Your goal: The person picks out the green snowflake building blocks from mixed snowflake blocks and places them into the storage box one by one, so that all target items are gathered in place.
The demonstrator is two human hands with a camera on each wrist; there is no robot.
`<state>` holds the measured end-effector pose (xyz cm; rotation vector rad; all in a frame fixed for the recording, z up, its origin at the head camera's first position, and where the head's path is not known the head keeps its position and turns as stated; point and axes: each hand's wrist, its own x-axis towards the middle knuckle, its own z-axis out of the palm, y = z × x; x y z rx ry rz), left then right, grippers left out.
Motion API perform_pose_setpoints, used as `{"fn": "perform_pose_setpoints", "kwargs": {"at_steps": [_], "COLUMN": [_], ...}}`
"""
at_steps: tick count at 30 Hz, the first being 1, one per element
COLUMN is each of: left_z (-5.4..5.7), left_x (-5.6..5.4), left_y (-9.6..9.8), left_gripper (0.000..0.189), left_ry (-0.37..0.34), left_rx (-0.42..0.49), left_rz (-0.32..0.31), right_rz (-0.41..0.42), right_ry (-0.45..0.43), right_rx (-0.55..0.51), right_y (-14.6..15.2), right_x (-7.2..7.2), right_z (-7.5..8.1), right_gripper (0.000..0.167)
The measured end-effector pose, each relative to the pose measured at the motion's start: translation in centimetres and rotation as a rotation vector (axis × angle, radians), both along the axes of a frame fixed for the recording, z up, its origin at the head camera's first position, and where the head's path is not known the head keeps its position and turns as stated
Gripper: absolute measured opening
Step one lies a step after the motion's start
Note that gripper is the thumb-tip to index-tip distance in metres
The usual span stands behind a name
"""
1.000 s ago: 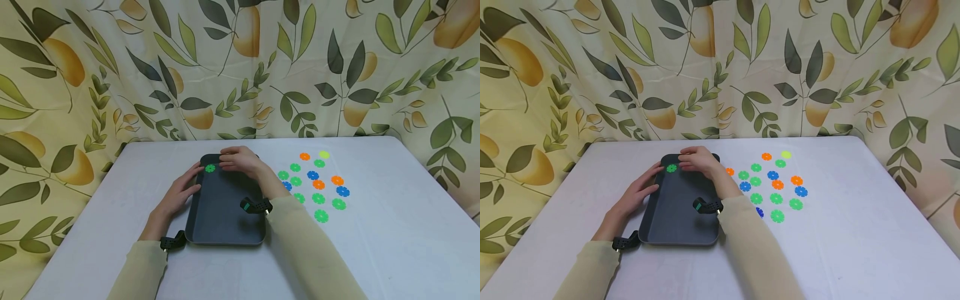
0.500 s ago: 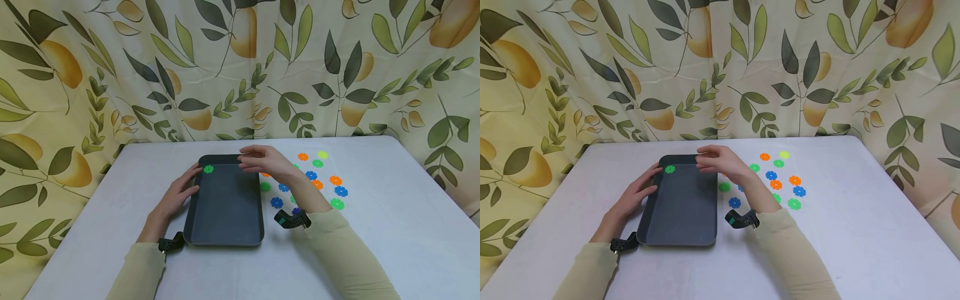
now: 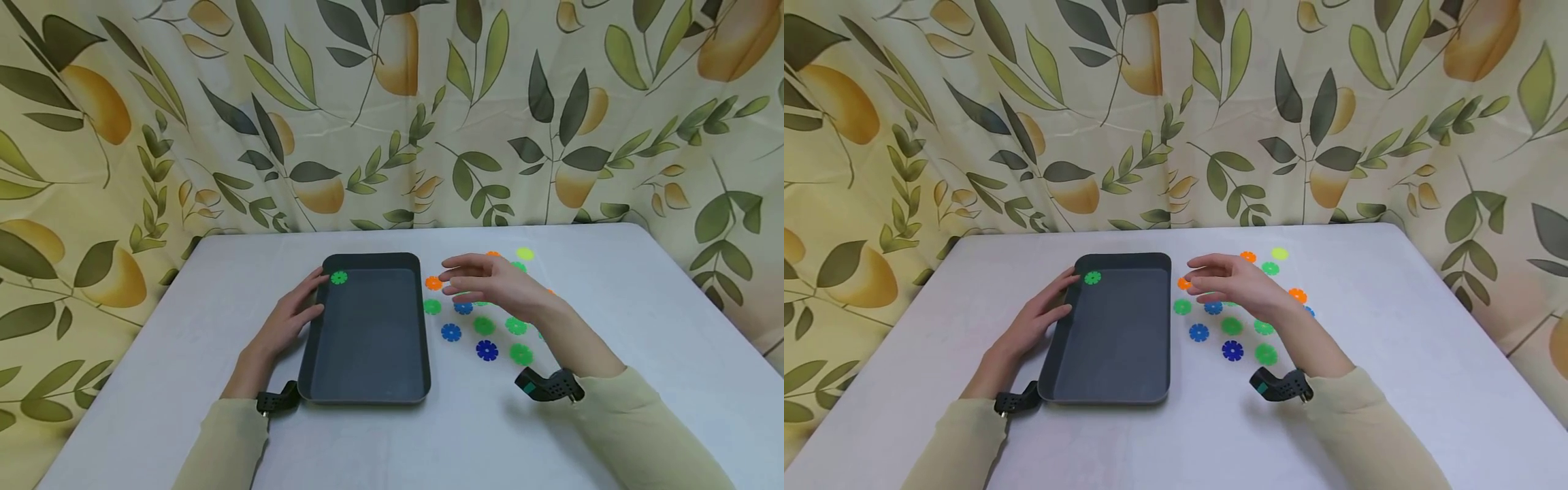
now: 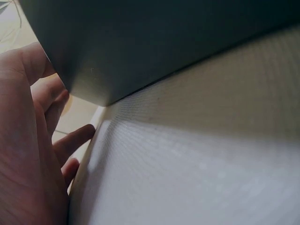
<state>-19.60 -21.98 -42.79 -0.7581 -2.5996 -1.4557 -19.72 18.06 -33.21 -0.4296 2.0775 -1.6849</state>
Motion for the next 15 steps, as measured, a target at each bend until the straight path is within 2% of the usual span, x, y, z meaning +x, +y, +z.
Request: {"fn": "perform_pose_setpoints", "kwargs": {"at_steps": [8,15], "left_z": [-0.1,-0.3], "left_x": [0.1,-0.1], "left_y": [-0.1,-0.1], "left_gripper": [0.051,0.05], "left_ry": [0.007,0.017], "left_rx": [0.004,-0.014], "left_rz": [-0.009,0.006], "right_rz": [-0.005,-0.017], "right_ry": [0.043,0.016], "right_rx": [0.113,0.209], "right_y": [3.7,6.8], "right_x": [1.5,2.2], "right_z": [0.0,0.0], "right_gripper": [0.055,0.06]}}
